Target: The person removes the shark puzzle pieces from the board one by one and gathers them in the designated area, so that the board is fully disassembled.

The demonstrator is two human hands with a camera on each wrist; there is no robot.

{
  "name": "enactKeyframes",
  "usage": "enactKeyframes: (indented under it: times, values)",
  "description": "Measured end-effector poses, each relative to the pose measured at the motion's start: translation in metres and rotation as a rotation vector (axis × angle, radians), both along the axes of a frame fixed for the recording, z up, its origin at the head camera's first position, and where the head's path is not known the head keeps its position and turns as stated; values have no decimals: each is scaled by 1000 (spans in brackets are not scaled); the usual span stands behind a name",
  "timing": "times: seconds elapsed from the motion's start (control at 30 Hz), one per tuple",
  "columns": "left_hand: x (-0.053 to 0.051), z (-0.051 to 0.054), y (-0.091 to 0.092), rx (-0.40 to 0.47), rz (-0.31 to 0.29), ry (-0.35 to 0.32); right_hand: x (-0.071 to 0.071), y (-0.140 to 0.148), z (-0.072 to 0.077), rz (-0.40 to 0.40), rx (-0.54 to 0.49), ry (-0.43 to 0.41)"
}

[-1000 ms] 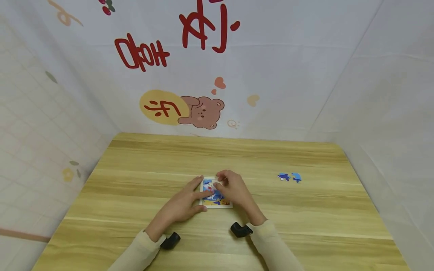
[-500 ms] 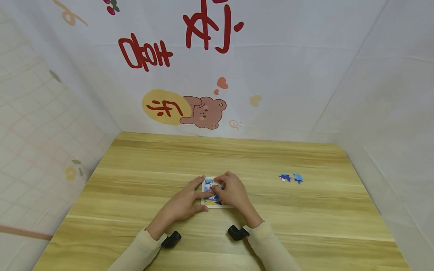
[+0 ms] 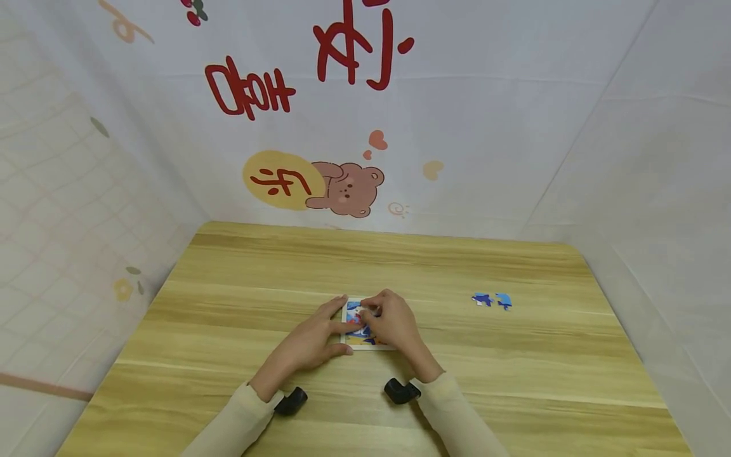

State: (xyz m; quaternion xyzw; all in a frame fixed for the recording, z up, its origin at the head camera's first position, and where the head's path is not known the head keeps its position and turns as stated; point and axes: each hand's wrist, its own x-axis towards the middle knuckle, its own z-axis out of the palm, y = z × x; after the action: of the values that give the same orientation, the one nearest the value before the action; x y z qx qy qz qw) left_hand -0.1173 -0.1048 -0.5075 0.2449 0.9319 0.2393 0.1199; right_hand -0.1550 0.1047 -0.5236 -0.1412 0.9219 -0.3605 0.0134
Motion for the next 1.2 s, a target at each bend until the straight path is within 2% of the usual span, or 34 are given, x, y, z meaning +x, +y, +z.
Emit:
enactKeyframes:
  times: [0.2, 0.37, 0.53, 0.67, 0.87, 1.2]
  values:
    - [0, 2, 0, 6, 8, -18, 0, -3, 2, -53, -12, -29]
    - [0, 1, 0, 10, -1, -3, 0, -9, 11, -144, -90, -162]
    - [-1, -2, -1, 3, -4, -6, -7, -12, 22, -178, -108, -322]
    - [0, -4, -1, 5, -3, -14, -12, -14, 25, -202, -121, -410]
    - [-1, -3, 0, 2, -5, -26, -10, -16, 20, -232, -173, -419]
    - [-1, -1, 0, -11, 13, -41, -4, -18, 11, -221, -200, -344]
